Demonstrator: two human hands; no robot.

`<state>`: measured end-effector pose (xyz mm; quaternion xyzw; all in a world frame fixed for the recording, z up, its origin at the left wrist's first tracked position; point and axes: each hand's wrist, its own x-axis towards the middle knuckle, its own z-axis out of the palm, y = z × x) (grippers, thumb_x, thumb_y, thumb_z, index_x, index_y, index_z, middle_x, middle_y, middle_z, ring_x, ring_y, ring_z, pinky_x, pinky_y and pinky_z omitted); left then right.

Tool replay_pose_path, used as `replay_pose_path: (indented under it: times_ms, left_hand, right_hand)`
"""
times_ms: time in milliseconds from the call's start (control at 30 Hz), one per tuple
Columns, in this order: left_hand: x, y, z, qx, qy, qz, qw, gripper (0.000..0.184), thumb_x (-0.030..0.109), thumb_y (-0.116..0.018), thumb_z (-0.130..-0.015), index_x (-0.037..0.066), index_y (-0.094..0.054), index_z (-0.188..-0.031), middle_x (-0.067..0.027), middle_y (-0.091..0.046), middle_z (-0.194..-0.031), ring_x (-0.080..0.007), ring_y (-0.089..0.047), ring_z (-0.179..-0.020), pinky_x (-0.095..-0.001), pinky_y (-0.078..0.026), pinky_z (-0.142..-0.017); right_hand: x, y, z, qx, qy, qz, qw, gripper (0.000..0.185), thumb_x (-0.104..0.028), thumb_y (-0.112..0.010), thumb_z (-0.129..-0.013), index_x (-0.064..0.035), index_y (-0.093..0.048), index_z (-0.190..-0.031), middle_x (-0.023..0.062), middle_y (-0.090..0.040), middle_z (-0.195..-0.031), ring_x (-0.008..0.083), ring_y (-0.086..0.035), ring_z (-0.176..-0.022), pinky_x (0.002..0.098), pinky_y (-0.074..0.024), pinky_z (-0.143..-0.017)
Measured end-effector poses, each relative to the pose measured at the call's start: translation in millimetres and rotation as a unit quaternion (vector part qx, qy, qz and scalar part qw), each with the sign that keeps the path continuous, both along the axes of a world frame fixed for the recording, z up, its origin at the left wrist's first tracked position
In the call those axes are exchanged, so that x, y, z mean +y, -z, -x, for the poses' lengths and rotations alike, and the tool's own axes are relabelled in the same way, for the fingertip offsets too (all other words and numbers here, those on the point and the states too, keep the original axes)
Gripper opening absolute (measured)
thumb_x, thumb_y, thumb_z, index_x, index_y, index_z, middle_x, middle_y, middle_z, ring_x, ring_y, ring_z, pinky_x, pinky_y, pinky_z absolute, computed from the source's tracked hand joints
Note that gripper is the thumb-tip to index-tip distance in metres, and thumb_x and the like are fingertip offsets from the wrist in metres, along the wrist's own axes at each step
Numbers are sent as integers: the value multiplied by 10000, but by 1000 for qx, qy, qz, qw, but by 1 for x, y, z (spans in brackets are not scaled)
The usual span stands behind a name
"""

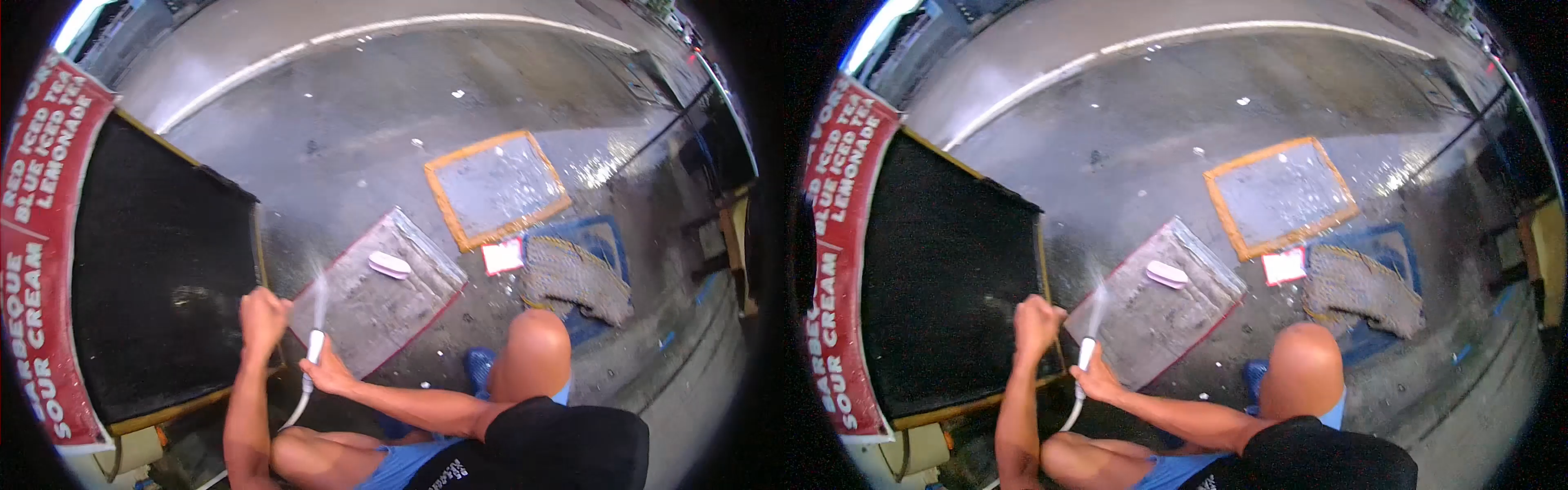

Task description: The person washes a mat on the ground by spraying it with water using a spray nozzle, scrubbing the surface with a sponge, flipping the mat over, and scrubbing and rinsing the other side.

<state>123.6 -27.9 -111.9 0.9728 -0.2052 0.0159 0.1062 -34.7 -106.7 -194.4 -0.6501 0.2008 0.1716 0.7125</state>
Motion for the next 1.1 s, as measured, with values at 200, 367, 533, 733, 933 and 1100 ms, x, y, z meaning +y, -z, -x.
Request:
replay_pose_path:
  times_ms: [200,367,533,733,933,1100]
  left_hand:
    - [30,-37,26,193,-50,-61,978,201,117,-710,-764,8,-702,-932,-279,-677,-973,-354,-713,-896,-481,-532,-787]
    - [21,-68,67,201,-43,-65,976,710,212,-808,-816,-18,-518,-1422,-231,-462,-1490,-359,-543,-1284,-455,-445,-1068]
    - [-4,-167,109,94,-130,246,956,204,133,-601,-1005,-7,-738,-1062,-96,-672,-965,-148,-614,-880,-288,-498,-801]
    - [25,-195,152,-129,134,379,907,279,184,-524,-1037,-17,-716,-1063,-113,-647,-975,-196,-600,-888,-329,-499,-803]
    - [10,-179,150,-138,151,420,884,269,183,-533,-1033,-16,-709,-1074,-121,-645,-1002,-207,-603,-911,-342,-503,-818]
    - [11,-177,149,-143,149,425,881,262,183,-541,-1030,-16,-703,-1082,-129,-644,-1024,-217,-605,-930,-353,-506,-830]
  right_hand:
    - [3,5,8,33,-8,2,999,862,-345,-623,-904,-6,-115,-1512,333,-576,-1184,480,-632,-1060,531,-482,-945]
    - [13,21,17,60,0,-4,998,860,-335,-630,-902,11,-113,-1496,352,-604,-1105,509,-632,-1052,537,-484,-928]
    - [19,29,19,64,-19,-11,998,921,-323,-643,-899,23,-58,-1522,346,-627,-1078,499,-653,-996,536,-502,-901]
    - [18,28,21,86,-28,-23,996,942,-283,-642,-888,47,-18,-1511,342,-636,-1027,503,-653,-970,532,-505,-901]
    - [27,36,22,81,-8,-31,996,936,-242,-634,-894,13,4,-1529,331,-622,-988,487,-652,-925,527,-499,-865]
    - [24,36,23,104,-21,-52,993,922,-234,-629,-890,1,-7,-1529,307,-626,-973,473,-655,-913,521,-503,-848]
